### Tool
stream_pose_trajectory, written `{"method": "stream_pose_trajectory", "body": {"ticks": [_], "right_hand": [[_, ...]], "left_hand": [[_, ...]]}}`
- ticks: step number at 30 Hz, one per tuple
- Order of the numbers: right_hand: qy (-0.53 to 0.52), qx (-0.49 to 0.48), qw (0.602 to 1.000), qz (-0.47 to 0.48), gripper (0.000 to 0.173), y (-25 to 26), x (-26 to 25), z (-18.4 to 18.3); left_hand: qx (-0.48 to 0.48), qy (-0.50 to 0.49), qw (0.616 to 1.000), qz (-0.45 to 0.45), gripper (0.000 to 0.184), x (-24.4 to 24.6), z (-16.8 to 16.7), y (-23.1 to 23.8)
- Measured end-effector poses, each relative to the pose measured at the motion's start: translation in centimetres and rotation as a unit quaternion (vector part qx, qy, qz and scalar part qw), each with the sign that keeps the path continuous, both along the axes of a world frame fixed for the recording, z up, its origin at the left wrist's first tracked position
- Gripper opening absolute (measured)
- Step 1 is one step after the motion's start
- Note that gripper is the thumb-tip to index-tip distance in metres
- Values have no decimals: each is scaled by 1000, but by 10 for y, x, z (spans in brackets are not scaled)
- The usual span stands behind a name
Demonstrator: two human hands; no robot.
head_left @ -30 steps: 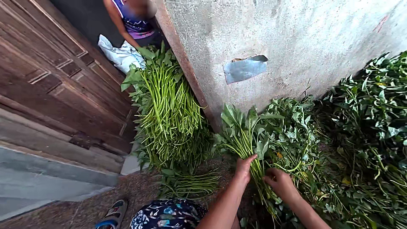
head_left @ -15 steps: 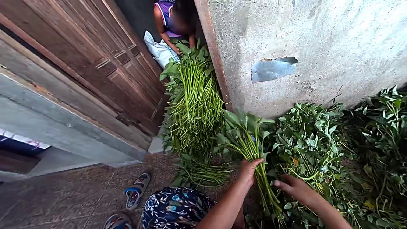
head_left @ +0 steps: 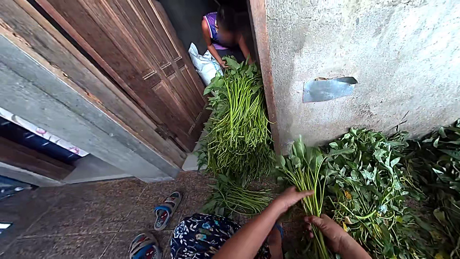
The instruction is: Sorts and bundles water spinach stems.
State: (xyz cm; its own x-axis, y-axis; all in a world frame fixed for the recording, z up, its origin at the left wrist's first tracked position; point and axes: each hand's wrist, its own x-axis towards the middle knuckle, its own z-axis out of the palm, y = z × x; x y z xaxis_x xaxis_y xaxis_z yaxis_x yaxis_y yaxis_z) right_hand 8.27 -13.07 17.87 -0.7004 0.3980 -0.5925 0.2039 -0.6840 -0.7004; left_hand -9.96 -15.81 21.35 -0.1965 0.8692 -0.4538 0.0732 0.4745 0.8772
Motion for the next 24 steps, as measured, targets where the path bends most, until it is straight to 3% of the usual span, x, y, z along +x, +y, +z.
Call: {"method": "stream_pose_trajectory", "body": {"ticks": [3, 6, 9, 11, 13, 15, 18, 20, 22, 24], "right_hand": [[9, -26, 1000, -11, 7, -1, 4, -9], [-14, -42, 998, -44, 7, -9, 3, -8], [-64, 11, 997, -46, 10, -22, -11, 0], [-86, 104, 991, 9, 16, -36, -28, 11], [-116, 223, 963, 96, 31, -49, -39, 21], [-177, 313, 915, 185, 50, -56, -48, 29], [-208, 396, 850, 278, 68, -56, -66, 67], [-168, 456, 829, 276, 80, -52, -76, 100], [-67, 525, 819, 223, 98, -44, -73, 136], [18, 604, 786, 133, 95, -25, -59, 161]], "left_hand": [[-120, -7, 992, -21, 67, -65, 4, 1], [-200, 80, 973, 86, 69, -124, 17, -28], [-204, 195, 951, 128, 85, -95, 33, -65], [-192, 124, 969, 90, 85, -33, 31, -83], [-145, 3, 980, 135, 82, 14, 17, -84], [-74, -107, 951, 281, 64, 38, 5, -83], [18, -233, 893, 384, 37, 30, 9, -87], [75, -261, 867, 418, 33, 9, 43, -86], [155, -228, 848, 452, 24, -27, 103, -79], [275, -149, 809, 497, 13, -77, 177, -69]]}}
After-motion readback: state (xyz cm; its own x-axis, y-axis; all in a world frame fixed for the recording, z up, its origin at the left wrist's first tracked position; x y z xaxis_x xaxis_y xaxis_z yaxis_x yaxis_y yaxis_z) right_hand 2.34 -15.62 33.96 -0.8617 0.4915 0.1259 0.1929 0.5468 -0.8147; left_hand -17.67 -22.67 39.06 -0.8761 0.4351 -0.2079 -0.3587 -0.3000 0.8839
